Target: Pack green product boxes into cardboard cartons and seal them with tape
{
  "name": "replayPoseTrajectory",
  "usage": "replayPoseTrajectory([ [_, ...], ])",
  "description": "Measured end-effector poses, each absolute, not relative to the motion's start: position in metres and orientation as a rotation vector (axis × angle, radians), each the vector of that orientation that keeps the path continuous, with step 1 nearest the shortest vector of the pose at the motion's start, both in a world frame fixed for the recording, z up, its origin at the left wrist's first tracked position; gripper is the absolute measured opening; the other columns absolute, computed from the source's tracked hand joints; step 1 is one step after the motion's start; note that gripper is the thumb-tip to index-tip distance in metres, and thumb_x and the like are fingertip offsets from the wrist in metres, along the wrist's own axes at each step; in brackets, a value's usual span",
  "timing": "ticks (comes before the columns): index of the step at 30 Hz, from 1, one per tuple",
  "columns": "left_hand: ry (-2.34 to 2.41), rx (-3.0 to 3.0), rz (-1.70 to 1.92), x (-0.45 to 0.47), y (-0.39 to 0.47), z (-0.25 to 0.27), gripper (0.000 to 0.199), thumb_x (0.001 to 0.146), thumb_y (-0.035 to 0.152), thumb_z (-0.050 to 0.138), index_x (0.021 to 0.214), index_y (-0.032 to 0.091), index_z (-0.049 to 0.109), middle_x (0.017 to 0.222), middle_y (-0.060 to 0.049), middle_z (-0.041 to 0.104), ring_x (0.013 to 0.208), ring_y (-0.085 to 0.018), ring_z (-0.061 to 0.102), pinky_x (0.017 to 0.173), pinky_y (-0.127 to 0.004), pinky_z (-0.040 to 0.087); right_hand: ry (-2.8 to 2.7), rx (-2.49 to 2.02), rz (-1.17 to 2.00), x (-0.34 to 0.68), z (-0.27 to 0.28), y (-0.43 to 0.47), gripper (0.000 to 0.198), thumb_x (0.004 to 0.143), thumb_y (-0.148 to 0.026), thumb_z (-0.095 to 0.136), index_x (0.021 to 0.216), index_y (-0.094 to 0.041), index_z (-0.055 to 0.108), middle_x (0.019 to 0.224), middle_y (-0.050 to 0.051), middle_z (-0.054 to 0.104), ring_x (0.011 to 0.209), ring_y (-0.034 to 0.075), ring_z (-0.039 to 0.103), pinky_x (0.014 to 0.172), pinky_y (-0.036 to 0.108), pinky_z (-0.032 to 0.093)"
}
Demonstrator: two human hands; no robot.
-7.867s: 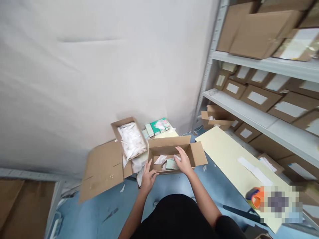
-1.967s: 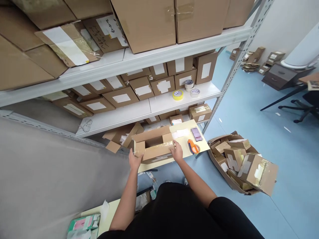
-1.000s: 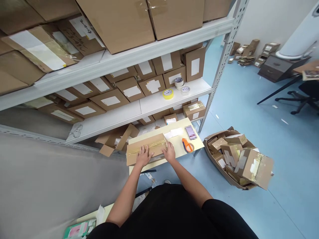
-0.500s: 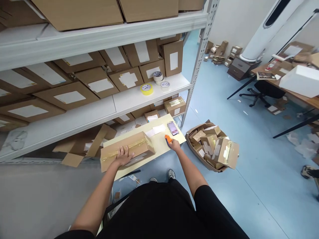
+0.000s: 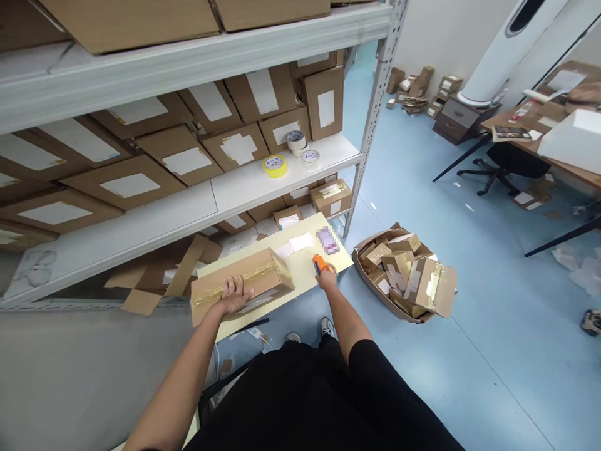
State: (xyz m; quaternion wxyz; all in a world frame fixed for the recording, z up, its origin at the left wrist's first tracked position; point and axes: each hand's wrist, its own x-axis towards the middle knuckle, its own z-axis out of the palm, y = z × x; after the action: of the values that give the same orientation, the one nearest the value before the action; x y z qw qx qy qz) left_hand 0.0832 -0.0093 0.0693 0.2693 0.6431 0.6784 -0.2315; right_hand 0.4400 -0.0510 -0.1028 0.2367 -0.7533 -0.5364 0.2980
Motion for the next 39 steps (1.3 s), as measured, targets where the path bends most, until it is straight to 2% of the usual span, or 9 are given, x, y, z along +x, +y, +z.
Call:
replayPoseTrajectory([
  [5, 1.828, 1.724, -0.567, 0.085, -0.013, 0.066, 0.104, 0.091, 0.073, 0.039, 0.168, 0.012, 0.006, 0.171, -0.022, -0.014, 0.159, -0.041, -0.015, 0.121, -0.071, 0.016, -1.37, -2.029, 0.891, 0.448, -0.091, -0.045, 0.029, 0.083, -0.033, 0.064, 0.106, -0.015, 0.069, 0.102, 0.014, 0.073, 0.104, 0.029, 0.068, 0.093, 0.038, 0.049],
  [9, 1.829, 1.715, -0.527, 0.088, -0.019, 0.067, 0.102, 0.093, 0.071, 0.04, 0.168, 0.014, 0.003, 0.171, -0.02, -0.015, 0.159, -0.04, -0.016, 0.123, -0.069, 0.012, -1.36, -1.887, 0.928, 0.44, -0.066, -0.044, 0.033, 0.092, -0.036, 0.048, 0.112, -0.017, 0.066, 0.099, 0.01, 0.072, 0.087, 0.027, 0.069, 0.079, 0.04, 0.055],
  [15, 1.834, 1.684, -0.469, 0.093, -0.027, 0.07, 0.096, 0.095, 0.068, 0.036, 0.168, 0.017, -0.001, 0.171, -0.015, -0.02, 0.158, -0.035, -0.021, 0.124, -0.067, 0.005, -1.24, -1.256, 1.235, 0.381, 0.017, -0.042, 0.04, 0.095, -0.044, 0.053, 0.127, -0.021, 0.06, 0.118, 0.009, 0.071, 0.109, 0.026, 0.066, 0.096, 0.04, 0.054],
  [18, 1.856, 1.682, -0.441, 0.095, -0.031, 0.068, 0.096, 0.095, 0.068, 0.035, 0.169, 0.017, 0.0, 0.171, -0.014, -0.017, 0.158, -0.036, -0.02, 0.124, -0.068, 0.004, -1.269, -1.102, 1.35, 0.342, 0.054, -0.036, 0.043, 0.092, -0.049, 0.063, 0.124, -0.022, 0.062, 0.114, 0.007, 0.072, 0.106, 0.025, 0.065, 0.094, 0.037, 0.054],
  [20, 1.864, 1.687, -0.424, 0.095, -0.034, 0.066, 0.096, 0.095, 0.068, 0.034, 0.169, 0.017, 0.0, 0.172, -0.014, -0.017, 0.158, -0.035, -0.021, 0.124, -0.069, 0.003, -1.289, -1.069, 1.417, 0.322, 0.066, -0.031, 0.045, 0.085, -0.051, 0.073, 0.117, -0.021, 0.064, 0.105, 0.005, 0.072, 0.098, 0.024, 0.066, 0.088, 0.036, 0.055],
  [24, 1.866, 1.686, -0.4, 0.096, -0.038, 0.066, 0.095, 0.096, 0.068, 0.033, 0.169, 0.018, -0.001, 0.172, -0.012, -0.019, 0.158, -0.034, -0.023, 0.124, -0.068, 0.001, -1.317, -1.055, 1.509, 0.306, 0.066, -0.027, 0.05, 0.076, -0.055, 0.081, 0.108, -0.02, 0.066, 0.099, 0.004, 0.072, 0.093, 0.024, 0.066, 0.087, 0.037, 0.055],
  [32, 1.863, 1.653, -0.421, 0.099, -0.037, 0.074, 0.094, 0.096, 0.067, 0.032, 0.168, 0.019, -0.004, 0.169, -0.01, -0.025, 0.158, -0.033, -0.024, 0.125, -0.067, -0.002, -1.413, -0.932, 1.651, 0.315, 0.066, -0.029, 0.069, 0.075, -0.059, 0.083, 0.128, -0.021, 0.059, 0.116, 0.008, 0.072, 0.107, 0.027, 0.067, 0.097, 0.043, 0.055],
  [35, 1.868, 1.662, -0.413, 0.098, -0.038, 0.075, 0.093, 0.096, 0.067, 0.032, 0.168, 0.019, -0.002, 0.17, -0.01, -0.024, 0.158, -0.033, -0.023, 0.124, -0.067, -0.001, -1.4, -0.896, 1.634, 0.309, 0.069, -0.025, 0.069, 0.077, -0.059, 0.081, 0.131, -0.022, 0.058, 0.123, 0.008, 0.07, 0.115, 0.027, 0.065, 0.105, 0.043, 0.051],
  [39, 1.856, 1.663, -0.429, 0.098, -0.038, 0.079, 0.092, 0.097, 0.067, 0.03, 0.168, 0.018, -0.001, 0.169, -0.01, -0.025, 0.158, -0.032, -0.023, 0.125, -0.066, 0.0, -1.414, -0.872, 1.642, 0.303, 0.068, -0.019, 0.064, 0.075, -0.058, 0.084, 0.123, -0.021, 0.062, 0.117, 0.008, 0.072, 0.11, 0.028, 0.067, 0.103, 0.045, 0.052],
])
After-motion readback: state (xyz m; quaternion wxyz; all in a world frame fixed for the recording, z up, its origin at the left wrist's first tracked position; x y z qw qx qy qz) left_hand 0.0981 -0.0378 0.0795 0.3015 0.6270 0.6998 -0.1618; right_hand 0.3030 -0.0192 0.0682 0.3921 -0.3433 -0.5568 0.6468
